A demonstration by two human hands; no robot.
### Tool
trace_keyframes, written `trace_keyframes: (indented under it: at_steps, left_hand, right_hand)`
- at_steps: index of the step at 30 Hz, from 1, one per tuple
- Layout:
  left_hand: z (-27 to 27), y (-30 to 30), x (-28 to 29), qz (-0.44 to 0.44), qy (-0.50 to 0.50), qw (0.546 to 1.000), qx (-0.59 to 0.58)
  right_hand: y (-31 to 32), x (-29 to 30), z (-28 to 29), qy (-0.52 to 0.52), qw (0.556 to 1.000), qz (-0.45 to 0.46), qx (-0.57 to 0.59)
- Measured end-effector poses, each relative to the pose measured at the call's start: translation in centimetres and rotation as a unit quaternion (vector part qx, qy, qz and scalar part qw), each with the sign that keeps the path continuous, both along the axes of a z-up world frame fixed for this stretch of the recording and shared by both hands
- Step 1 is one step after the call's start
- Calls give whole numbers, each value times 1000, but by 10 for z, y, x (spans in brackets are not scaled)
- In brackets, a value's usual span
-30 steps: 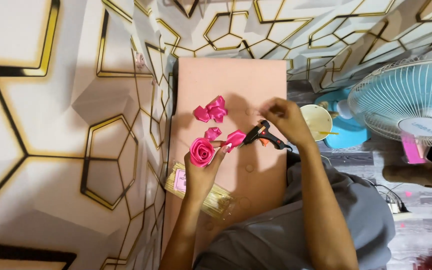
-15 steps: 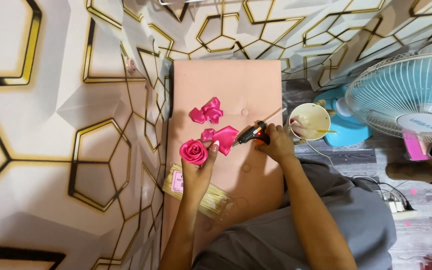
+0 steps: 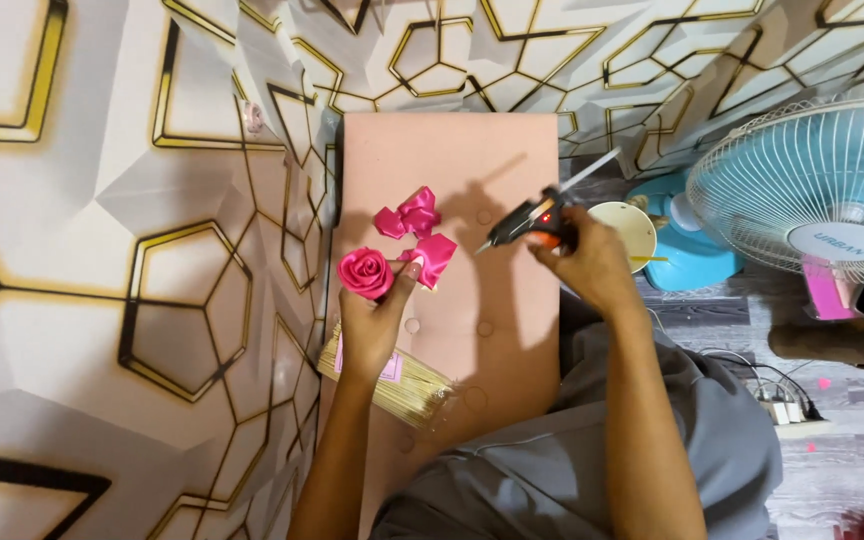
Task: The person uses a hot glue gun to attach pink fabric petals to a wooden stick, forming a rose. They repeatedly apply glue and wrap the petals around the stick to build the flower's shape.
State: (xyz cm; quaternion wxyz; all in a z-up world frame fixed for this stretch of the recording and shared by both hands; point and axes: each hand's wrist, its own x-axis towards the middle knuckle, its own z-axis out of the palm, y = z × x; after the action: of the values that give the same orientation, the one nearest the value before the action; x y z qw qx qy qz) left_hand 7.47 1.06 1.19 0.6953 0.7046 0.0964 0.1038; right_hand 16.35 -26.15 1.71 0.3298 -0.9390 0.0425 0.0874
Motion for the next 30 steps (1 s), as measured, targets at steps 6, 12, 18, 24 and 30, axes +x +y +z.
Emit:
trace_keyframes:
  at_steps: [6,12,18,24,30]
  left_hand:
    - [8,-13,3,0,20,1000,20]
    - [-26,-26,8,5,17,999,48]
    - [-3,-37,9,7,21,997,73]
    - [23,-45,12,7,22,996,85]
    - [37,-47,15,1,25,994,110]
  right_hand:
    - [-4,-41,3,-185,976,-36,109]
    - [-6,-52,10,-314,943,25,106]
    - [-10,-55,8,-336,935,35,110]
    - [-16,-53,4,-336,934,41,113]
    - [-17,-53,6,-337,934,39,113]
